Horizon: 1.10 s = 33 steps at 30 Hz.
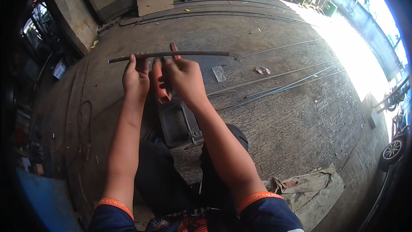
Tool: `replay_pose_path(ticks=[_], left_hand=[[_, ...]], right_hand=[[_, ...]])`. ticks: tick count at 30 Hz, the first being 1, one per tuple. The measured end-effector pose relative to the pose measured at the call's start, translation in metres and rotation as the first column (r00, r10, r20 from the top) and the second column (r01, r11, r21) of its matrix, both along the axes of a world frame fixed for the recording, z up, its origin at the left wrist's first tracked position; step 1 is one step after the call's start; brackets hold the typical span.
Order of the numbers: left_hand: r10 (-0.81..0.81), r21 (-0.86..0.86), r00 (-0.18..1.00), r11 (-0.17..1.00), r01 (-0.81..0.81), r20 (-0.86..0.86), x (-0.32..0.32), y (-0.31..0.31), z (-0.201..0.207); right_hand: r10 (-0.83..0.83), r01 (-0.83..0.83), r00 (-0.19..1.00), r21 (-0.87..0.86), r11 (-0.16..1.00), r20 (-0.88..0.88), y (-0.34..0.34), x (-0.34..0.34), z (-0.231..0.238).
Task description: Cutting a metal rod using a chop saw.
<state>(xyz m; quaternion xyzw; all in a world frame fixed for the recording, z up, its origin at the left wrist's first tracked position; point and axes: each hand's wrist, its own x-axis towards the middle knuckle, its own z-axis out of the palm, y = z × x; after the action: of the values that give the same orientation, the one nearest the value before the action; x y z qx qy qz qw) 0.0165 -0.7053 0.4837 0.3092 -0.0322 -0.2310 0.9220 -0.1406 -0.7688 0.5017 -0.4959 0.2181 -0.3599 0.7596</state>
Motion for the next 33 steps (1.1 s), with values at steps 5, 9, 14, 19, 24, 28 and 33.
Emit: replay_pose_path(ticks=[5, 9, 14, 19, 24, 28, 33], left_hand=[[-0.076, 0.072, 0.984, 0.995, 0.065, 0.160, -0.059, -0.016, 0.018], [-0.146, 0.135, 0.879, 0.986, 0.094, 0.455, -0.054, -0.024, 0.001], [-0.396, 0.619, 0.501, 0.659, -0.428, 0.769, -0.012, -0.019, -0.031], [-0.624, 0.861, 0.661, 0.504, -0.068, 0.417, -0.001, -0.010, -0.053], [-0.649, 0.930, 0.712, 0.366, -0.017, 0.268, 0.021, -0.021, -0.040], [-0.531, 0.916, 0.824, 0.399, 0.035, 0.200, 0.022, -0.039, -0.020], [-0.642, 0.975, 0.751, 0.221, -0.008, 0.152, 0.027, -0.036, -0.017]], right_hand=[[-0.463, 0.319, 0.827, -0.944, -0.082, 0.320, -0.030, -0.002, 0.028], [-0.268, -0.171, 0.934, -0.954, 0.246, -0.236, -0.054, 0.001, 0.000], [-0.128, -0.152, 0.920, -0.637, 0.755, -0.371, -0.116, -0.051, -0.093], [0.018, -0.233, 0.784, -0.268, 0.935, -0.620, -0.143, -0.074, -0.244], [0.321, -0.387, 0.717, 0.030, 0.922, -0.619, -0.144, -0.067, -0.332], [0.570, -0.462, 0.723, 0.340, 0.819, -0.391, -0.141, -0.048, -0.344], [0.681, -0.549, 0.677, 0.424, 0.720, -0.280, -0.137, -0.039, -0.352]])
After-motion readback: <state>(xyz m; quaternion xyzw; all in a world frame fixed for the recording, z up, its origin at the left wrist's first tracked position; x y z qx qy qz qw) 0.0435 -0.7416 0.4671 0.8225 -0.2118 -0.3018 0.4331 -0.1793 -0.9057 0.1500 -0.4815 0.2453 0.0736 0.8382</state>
